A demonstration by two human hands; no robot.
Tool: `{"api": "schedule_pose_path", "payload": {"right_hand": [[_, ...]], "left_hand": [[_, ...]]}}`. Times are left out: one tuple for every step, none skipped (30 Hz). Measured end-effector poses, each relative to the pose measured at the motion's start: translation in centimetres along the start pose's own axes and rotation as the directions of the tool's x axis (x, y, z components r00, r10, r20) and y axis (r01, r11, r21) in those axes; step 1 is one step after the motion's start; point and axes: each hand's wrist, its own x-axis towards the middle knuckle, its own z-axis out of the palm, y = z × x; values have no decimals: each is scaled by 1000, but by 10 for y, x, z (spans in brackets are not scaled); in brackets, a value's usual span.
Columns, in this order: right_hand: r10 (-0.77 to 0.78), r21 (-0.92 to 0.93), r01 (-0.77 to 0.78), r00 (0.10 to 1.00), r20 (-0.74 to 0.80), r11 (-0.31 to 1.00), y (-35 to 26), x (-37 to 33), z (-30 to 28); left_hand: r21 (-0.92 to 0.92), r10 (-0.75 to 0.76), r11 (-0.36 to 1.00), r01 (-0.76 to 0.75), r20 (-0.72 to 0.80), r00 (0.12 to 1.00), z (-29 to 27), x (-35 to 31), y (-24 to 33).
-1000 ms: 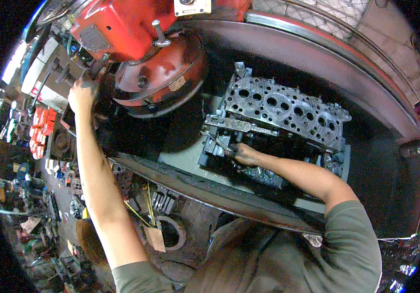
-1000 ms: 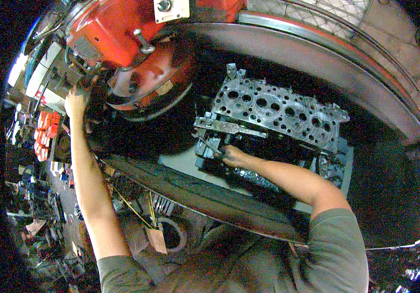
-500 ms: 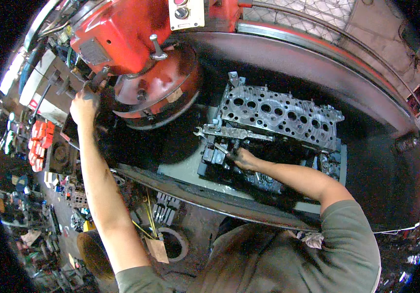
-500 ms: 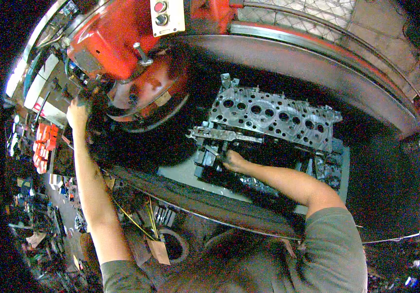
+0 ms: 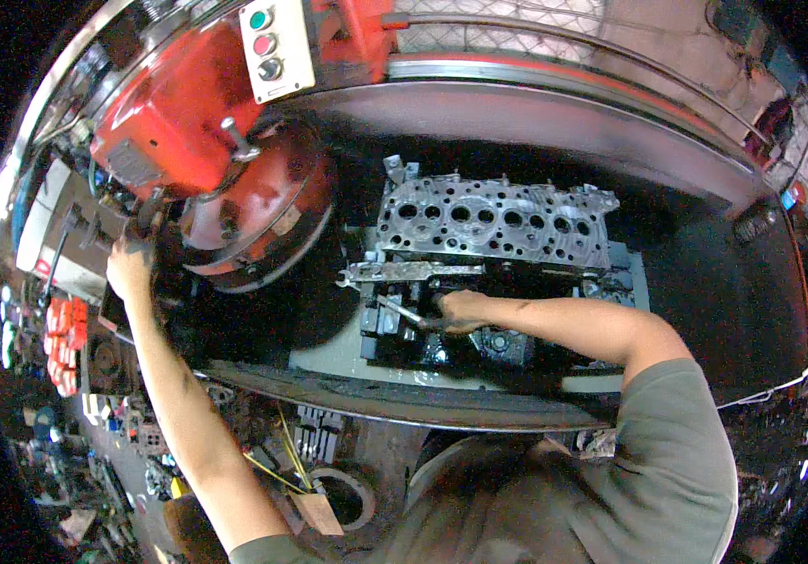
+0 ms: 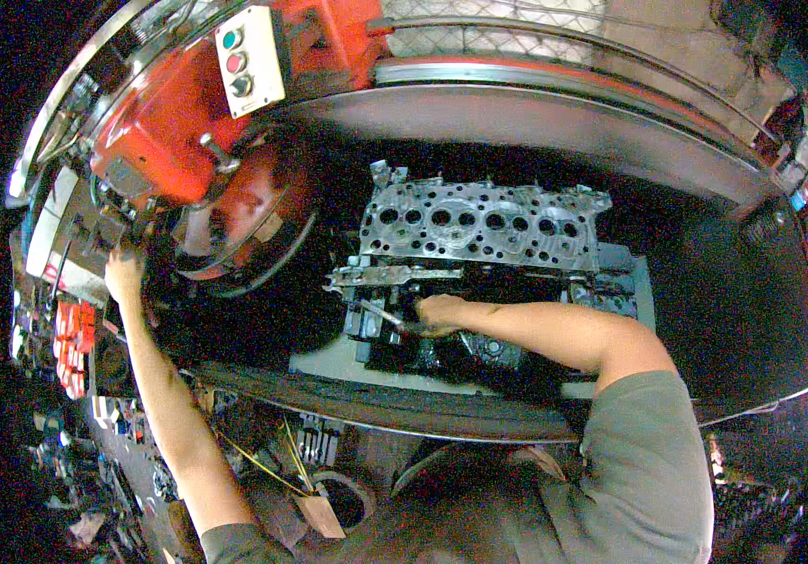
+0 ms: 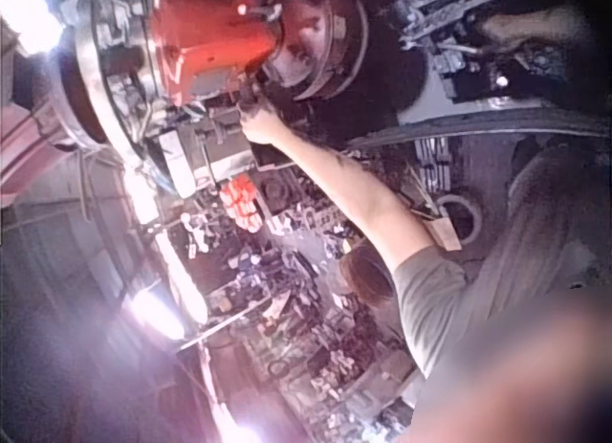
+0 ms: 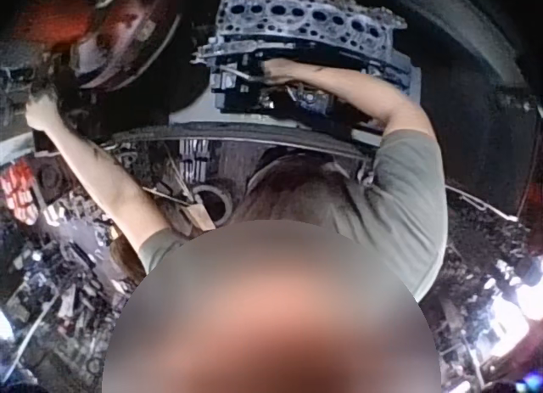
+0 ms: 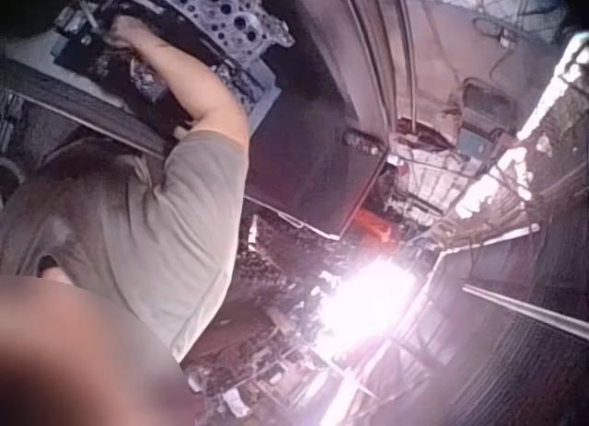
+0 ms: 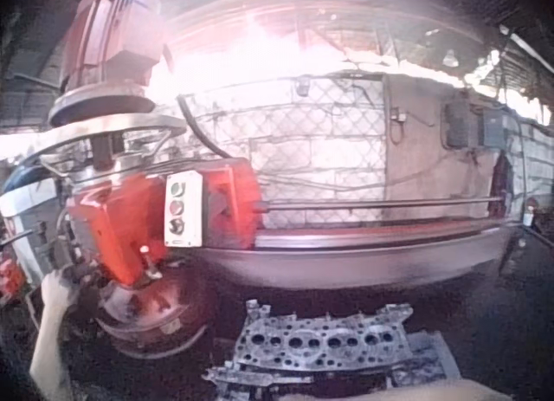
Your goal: The person operates a red surface grinder to smooth a metal engine block. They repeatedly lower the grinding head onto the block, move it across the surface, and lift it to reposition the workpiece. The person also uses a wrench to adjust the engine block on the table.
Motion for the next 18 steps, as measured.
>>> {"api": "schedule_pose_path", "payload": {"right_hand": [[-11,-99,18,997,73,995,-3,-14,-15],[-33,-201,80,973,228,976,-6,-33,-31],[-65,-179,115,963,260,977,-9,-51,-49],[-9,-163,49,970,241,985,-14,-76,-61],[43,-154,-7,972,229,988,-20,-103,-74],[40,-157,-9,980,193,988,-22,-131,-88],[69,-215,-28,980,188,976,-24,-162,-102],[88,-62,-84,994,71,995,-24,-197,-114],[150,51,-149,989,-11,987,-22,-235,-125],[241,75,-234,965,-107,969,-20,-271,-133],[312,106,-296,925,-218,949,-16,-306,-139],[277,130,-245,868,-413,961,-11,-340,-141],[334,256,-229,782,-527,939,-7,-382,-138],[430,305,-305,669,-606,902,2,-417,-131],[447,270,-400,460,-767,876,8,-449,-115],[536,410,-381,330,-777,829,21,-481,-103],[610,498,-487,92,-787,717,34,-509,-84],[644,586,-506,-75,-761,633,53,-533,-68]], "left_hand": [[37,48,998,-47,-38,998,4,1,-4],[14,10,1000,-9,-47,999,9,2,-6],[-67,-100,993,100,4,995,14,1,-11],[31,-9,999,10,-32,999,19,3,-15],[196,73,978,-71,-5,997,25,5,-19],[148,-13,989,8,35,999,32,7,-23],[135,19,991,-25,46,999,39,7,-28],[148,46,988,-48,15,999,46,9,-34],[224,102,970,-98,-6,995,53,12,-39],[225,139,965,-136,1,990,59,13,-44],[251,147,958,-139,-12,989,64,15,-50],[210,155,968,-137,-71,985,69,17,-54],[230,150,965,-126,-89,985,73,19,-57],[205,124,972,-115,-34,992,76,20,-60],[182,97,978,-100,21,995,78,21,-62],[160,72,984,-84,77,994,79,23,-63],[174,80,981,-89,61,995,79,24,-64],[189,87,977,-93,44,995,78,24,-64]]}}
